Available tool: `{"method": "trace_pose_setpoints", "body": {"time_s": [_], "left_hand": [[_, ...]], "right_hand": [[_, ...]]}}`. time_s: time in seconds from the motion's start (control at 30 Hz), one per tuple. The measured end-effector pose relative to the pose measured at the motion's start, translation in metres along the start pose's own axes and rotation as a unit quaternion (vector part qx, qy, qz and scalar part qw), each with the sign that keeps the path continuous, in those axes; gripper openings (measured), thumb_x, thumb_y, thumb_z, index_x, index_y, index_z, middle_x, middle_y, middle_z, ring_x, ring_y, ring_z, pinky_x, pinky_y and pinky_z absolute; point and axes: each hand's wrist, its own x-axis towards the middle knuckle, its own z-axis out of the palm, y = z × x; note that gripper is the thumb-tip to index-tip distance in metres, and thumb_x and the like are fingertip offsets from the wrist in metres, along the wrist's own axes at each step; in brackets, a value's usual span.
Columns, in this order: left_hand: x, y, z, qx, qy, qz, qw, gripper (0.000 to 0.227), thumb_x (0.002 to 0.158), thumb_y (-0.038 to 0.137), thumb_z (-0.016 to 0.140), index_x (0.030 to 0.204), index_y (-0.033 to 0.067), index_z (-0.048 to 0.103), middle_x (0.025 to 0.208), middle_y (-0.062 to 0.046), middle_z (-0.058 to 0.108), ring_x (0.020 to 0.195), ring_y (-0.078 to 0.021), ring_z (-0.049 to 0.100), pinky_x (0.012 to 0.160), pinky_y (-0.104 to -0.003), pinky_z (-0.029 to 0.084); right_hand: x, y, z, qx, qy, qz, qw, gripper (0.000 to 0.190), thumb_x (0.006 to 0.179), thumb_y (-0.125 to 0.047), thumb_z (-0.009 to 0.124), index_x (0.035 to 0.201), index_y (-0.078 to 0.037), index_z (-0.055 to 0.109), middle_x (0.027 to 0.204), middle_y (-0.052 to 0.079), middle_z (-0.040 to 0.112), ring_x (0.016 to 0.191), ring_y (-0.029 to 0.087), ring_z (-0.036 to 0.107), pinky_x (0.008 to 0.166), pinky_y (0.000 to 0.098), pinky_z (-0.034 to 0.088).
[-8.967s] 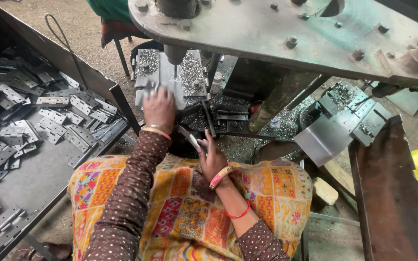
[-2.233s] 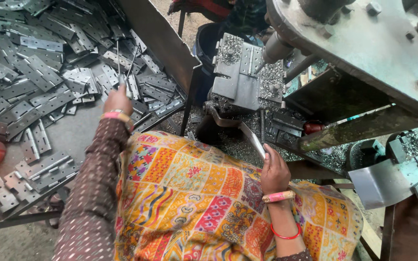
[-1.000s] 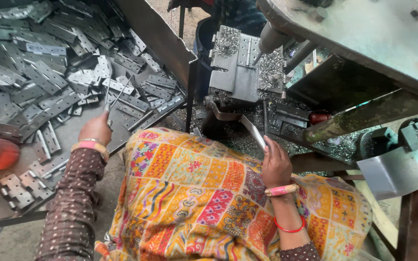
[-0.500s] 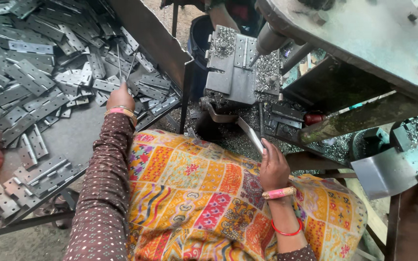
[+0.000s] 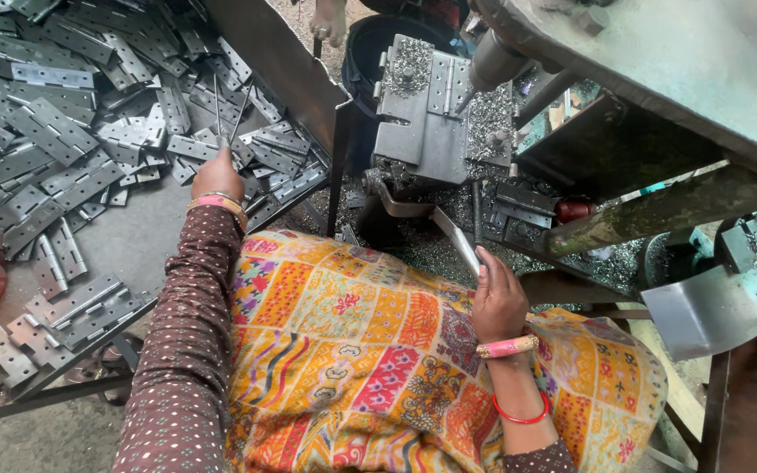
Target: The person operates a drill press to drill holes into small metal plates. They pick up each plate, position it under the drill bit, activate the machine, and then move the finished piece to a pile on the left.
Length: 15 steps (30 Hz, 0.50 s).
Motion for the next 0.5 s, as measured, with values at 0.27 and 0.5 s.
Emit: {"method": "trace_pose_setpoints", "body": {"time_s": [0.27, 0.5], "left_hand": [[-0.004, 0.008, -0.014, 0.015, -0.012, 0.007, 1.0, 0.029, 0.098, 0.009, 0.047, 0.125, 0.0108, 0.058, 0.107, -0.025, 0.069, 0.103, -0.045, 0.065, 0.086, -0.054, 0.053], [-0.01, 0.002, -0.055, 0.064, -0.067, 0.028, 0.995, 0.035, 0.1, 0.015, 0.045, 0.134, 0.0125, 0.056, 0.11, -0.028, 0.067, 0.105, -0.0457, 0.064, 0.089, -0.054, 0.051]], "right_hand": [[-0.001, 0.003, 0.002, 0.001, 0.002, -0.016, 1.0, 0.026, 0.105, -0.013, 0.05, 0.126, -0.01, 0.065, 0.118, 0.013, 0.071, 0.105, 0.033, 0.069, 0.086, 0.0423, 0.056], [-0.001, 0.006, 0.005, -0.014, 0.003, -0.019, 1.0, 0.027, 0.105, -0.014, 0.051, 0.127, -0.011, 0.065, 0.116, 0.013, 0.071, 0.101, 0.032, 0.071, 0.083, 0.0411, 0.058]]}}
